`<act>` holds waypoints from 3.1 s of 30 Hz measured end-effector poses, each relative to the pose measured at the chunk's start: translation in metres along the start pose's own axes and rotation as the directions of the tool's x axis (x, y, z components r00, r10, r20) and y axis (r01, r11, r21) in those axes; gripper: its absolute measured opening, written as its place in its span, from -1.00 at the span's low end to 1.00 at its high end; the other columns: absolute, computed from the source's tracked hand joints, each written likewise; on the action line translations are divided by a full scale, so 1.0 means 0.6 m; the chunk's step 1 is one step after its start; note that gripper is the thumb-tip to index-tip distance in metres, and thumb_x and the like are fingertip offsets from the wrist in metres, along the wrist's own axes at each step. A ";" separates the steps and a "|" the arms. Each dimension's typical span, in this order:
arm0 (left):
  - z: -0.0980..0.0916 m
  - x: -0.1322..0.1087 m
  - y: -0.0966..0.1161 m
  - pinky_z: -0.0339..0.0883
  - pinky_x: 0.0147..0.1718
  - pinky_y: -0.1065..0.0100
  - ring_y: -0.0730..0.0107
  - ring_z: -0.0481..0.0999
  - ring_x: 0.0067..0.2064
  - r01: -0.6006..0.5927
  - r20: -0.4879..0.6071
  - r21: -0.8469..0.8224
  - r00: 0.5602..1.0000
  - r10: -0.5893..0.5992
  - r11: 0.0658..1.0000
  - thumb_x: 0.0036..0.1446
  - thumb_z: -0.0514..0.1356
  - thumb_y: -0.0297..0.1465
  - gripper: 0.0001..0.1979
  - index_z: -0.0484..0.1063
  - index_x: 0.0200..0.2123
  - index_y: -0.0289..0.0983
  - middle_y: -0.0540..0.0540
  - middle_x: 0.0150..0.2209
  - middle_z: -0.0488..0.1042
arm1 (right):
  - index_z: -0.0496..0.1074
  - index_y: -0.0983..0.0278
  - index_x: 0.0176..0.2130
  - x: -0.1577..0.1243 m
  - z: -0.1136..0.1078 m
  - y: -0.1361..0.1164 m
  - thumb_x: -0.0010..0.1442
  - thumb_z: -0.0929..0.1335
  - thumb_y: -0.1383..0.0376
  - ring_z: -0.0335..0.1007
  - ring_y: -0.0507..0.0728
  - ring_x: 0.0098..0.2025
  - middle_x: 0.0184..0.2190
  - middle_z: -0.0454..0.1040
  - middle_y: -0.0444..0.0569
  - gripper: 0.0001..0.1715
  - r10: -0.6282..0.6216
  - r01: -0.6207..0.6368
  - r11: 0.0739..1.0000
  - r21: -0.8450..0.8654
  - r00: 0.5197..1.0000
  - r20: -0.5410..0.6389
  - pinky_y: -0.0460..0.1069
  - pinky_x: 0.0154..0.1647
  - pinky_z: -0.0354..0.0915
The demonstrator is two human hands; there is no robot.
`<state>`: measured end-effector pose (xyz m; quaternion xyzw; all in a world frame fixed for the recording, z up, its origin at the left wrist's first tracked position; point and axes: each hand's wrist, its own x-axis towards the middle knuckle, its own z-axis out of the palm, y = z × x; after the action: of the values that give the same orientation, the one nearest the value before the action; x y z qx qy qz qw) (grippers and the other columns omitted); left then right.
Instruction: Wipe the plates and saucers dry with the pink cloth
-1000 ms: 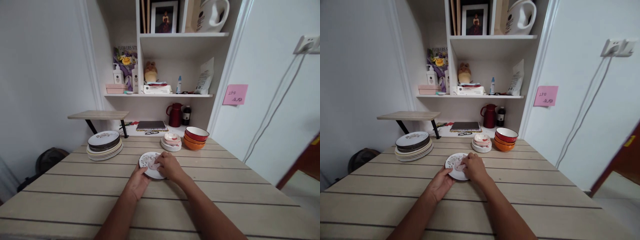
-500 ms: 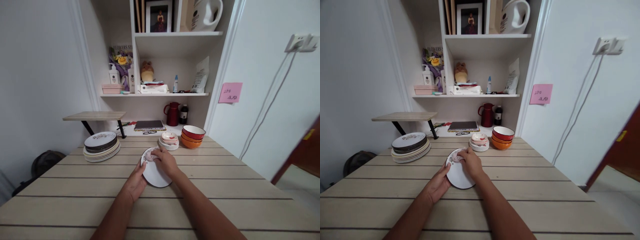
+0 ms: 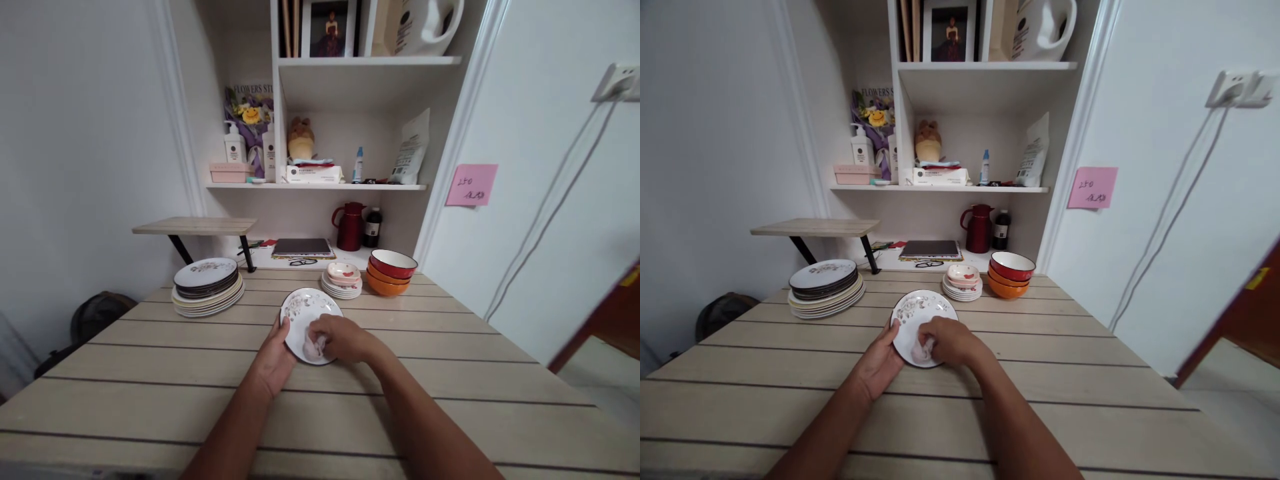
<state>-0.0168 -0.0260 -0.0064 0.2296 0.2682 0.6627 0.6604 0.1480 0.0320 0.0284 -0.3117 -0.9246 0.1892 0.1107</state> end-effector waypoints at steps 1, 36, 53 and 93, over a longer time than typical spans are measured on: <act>-0.001 0.001 0.000 0.29 0.11 0.16 0.20 0.50 0.04 0.011 0.018 0.003 1.000 -0.011 1.000 0.18 0.20 -0.35 -0.55 0.30 0.14 -0.23 -0.20 0.03 0.51 | 0.47 0.19 -0.24 0.006 0.007 -0.007 -0.08 0.32 0.49 0.33 0.08 -0.23 -0.26 0.46 -0.11 -0.63 -0.025 0.027 0.999 0.024 0.999 -0.048 -0.10 -0.28 0.13; -0.014 0.005 -0.005 0.34 0.04 0.18 0.21 0.55 -0.06 0.067 0.067 0.095 0.995 -0.074 0.993 0.15 0.24 -0.29 -0.52 0.32 0.12 -0.27 -0.23 -0.05 0.55 | 0.52 0.18 -0.06 0.016 -0.001 -0.018 0.16 0.30 0.40 0.34 0.14 -0.09 -0.14 0.43 0.00 -0.63 -0.147 0.154 0.988 0.026 0.975 -0.165 0.00 -0.02 0.23; -0.010 0.004 -0.003 0.36 0.04 0.16 0.18 0.53 -0.02 0.033 -0.014 0.099 0.999 -0.032 0.994 0.12 0.26 -0.32 -0.49 0.30 0.14 -0.20 -0.22 0.03 0.51 | 0.54 0.09 -0.16 -0.006 -0.016 0.036 0.04 0.31 0.42 0.46 0.18 -0.20 -0.17 0.54 -0.03 -0.60 0.477 -0.512 0.859 -0.032 0.821 -0.315 -0.03 -0.30 0.22; -0.003 0.004 -0.001 0.24 0.14 0.14 0.16 0.47 0.07 0.127 0.038 0.113 0.991 -0.132 0.985 0.28 0.01 -0.18 -0.52 0.35 0.11 -0.38 -0.28 -0.04 0.54 | 0.41 0.19 0.05 0.008 -0.005 -0.003 0.09 0.40 0.18 0.23 0.24 0.10 0.05 0.37 0.06 -0.49 -0.101 0.102 0.995 0.016 0.993 -0.053 0.10 0.12 0.13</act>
<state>-0.0178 -0.0237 -0.0084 0.2629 0.3038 0.5973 0.6941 0.1441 0.0345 0.0324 -0.2680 -0.9342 0.1838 0.1472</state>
